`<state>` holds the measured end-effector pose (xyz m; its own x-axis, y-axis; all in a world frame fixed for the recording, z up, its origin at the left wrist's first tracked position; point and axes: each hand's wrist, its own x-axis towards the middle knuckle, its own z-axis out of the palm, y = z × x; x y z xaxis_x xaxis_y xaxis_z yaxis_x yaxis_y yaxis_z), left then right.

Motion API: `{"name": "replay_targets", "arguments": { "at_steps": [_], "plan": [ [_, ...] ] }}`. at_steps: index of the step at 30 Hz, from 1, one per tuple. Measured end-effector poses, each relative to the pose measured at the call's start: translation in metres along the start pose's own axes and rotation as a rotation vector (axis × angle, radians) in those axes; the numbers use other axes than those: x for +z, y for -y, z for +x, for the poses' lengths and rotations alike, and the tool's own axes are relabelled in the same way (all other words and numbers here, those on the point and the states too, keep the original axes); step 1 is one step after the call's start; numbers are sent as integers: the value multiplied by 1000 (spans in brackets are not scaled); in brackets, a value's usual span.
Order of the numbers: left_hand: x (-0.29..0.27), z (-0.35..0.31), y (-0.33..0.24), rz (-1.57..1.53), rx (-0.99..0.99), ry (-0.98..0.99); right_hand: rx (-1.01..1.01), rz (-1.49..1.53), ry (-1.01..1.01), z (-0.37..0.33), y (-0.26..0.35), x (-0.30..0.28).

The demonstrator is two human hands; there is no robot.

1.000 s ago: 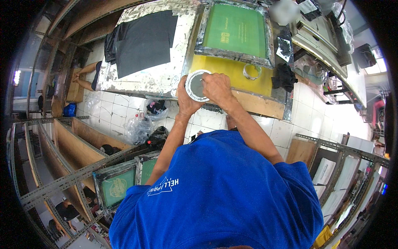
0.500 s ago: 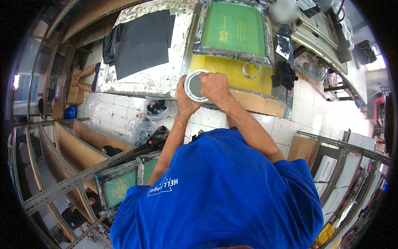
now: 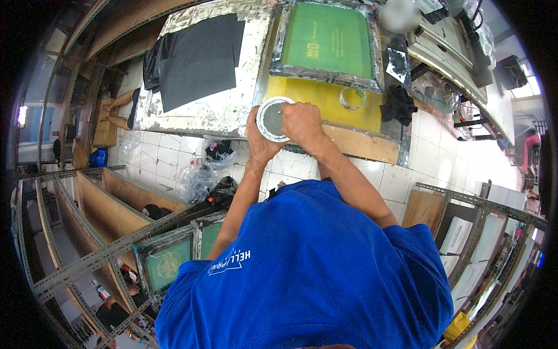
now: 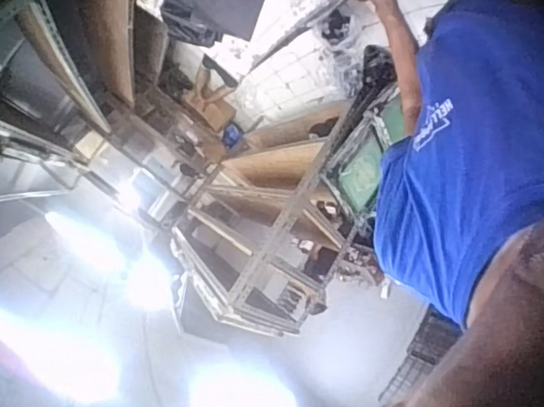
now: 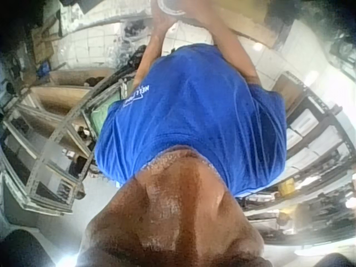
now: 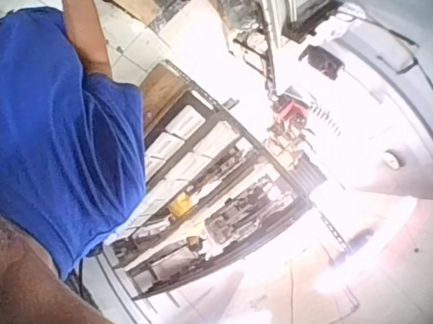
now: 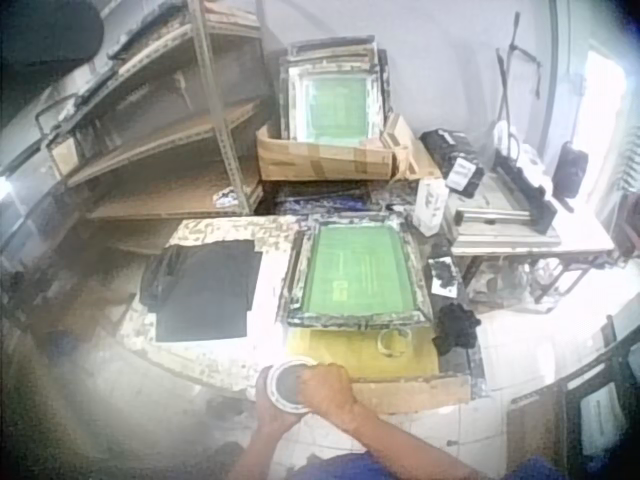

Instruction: The person stirs white ink in a plastic container with a small stick, then cleans a screen printing squeegee by wiping it with a cloth.

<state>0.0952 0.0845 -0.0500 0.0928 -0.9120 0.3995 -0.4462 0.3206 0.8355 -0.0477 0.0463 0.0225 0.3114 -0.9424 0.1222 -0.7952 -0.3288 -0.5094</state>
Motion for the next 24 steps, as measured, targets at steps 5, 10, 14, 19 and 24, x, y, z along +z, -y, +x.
{"name": "replay_targets", "arguments": {
  "at_steps": [5,10,14,19,24],
  "plan": [
    [-4,-4,8,80,-55,63,-60,-58,124,-7,4,-12],
    [-1,1,4,29,9,9,-21,195,57,0,-6,5],
    [-2,5,-1,-64,-41,73,-32,59,-16,6,5,2],
    [-1,0,1,15,6,-13,-23,-151,91,2,6,-10],
    [-2,-8,15,102,-2,37,54,18,258,-6,6,-15]
  ]
}}
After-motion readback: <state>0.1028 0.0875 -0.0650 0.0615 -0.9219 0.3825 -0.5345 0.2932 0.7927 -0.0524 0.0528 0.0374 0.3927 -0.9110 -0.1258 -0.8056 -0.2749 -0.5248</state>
